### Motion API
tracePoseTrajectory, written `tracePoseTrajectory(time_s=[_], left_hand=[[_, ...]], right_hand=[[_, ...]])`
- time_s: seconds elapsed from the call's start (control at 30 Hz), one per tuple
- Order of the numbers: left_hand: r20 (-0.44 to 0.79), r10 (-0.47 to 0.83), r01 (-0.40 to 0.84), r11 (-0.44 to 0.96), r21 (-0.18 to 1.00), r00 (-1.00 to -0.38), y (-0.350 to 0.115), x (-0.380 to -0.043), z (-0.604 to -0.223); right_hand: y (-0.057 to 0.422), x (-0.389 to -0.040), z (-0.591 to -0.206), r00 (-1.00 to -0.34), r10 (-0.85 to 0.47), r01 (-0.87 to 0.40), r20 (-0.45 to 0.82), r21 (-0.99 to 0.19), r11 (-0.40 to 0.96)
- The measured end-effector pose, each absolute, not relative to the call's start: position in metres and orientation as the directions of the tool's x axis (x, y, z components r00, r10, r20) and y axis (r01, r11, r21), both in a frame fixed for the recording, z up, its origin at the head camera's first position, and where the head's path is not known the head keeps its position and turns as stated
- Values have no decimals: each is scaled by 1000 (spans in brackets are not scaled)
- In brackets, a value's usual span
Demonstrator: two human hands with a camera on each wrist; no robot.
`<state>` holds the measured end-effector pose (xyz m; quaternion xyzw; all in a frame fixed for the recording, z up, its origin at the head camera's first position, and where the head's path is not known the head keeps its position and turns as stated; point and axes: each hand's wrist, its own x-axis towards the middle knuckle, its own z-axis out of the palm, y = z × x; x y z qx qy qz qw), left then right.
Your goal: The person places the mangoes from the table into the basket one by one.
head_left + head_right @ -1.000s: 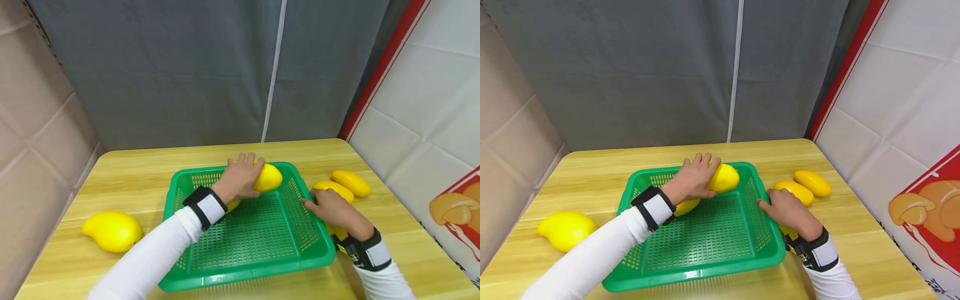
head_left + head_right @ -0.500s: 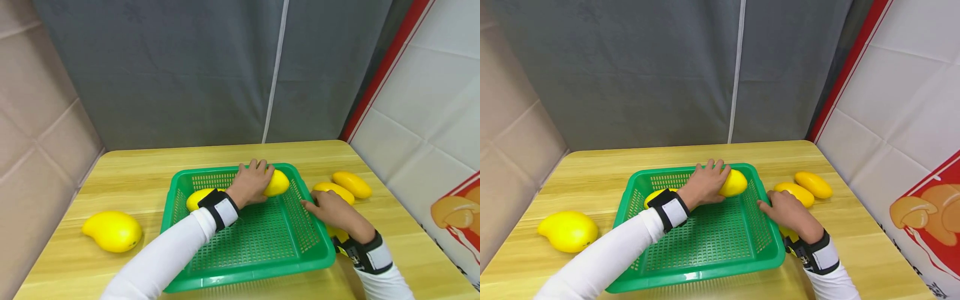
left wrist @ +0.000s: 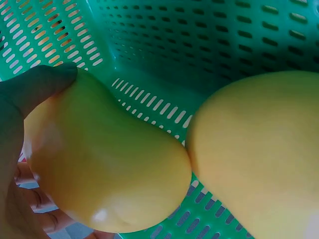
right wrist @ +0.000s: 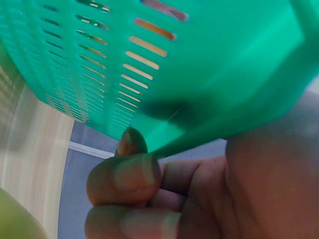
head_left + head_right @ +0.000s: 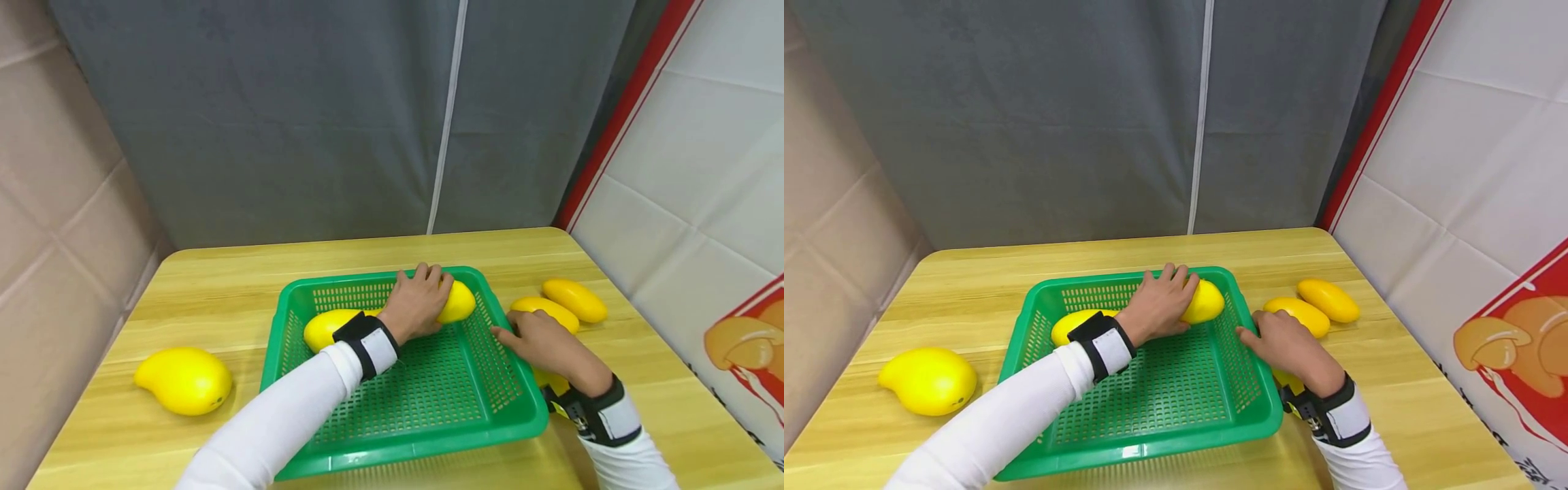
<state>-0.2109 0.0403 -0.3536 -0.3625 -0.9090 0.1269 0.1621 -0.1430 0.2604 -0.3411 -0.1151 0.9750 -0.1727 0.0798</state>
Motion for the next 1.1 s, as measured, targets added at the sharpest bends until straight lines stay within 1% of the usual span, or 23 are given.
tracePoseTrajectory(time_s=[0.37,0.6,0.7,0.83,1.1], left_hand=[[240,688,590,716,-373,-685,41,-210,-355],[243,661,571,742,-351,-710,42,-204,-356],[250,657,560,745,-363,-712,44,-202,-355],[256,668,552,731,-401,-699,45,-201,-355],[293,698,534,699,-476,-653,45,-202,-360]], right_hand=[[259,-142,-340,-962,-253,-204,-104,-343,917],[258,-140,-341,-960,-262,-215,-98,-343,915],[259,-140,-340,-961,-261,-218,-90,-332,918],[258,-138,-339,-960,-271,-234,-73,-326,916],[258,-138,-338,-960,-276,-246,-53,-313,917]])
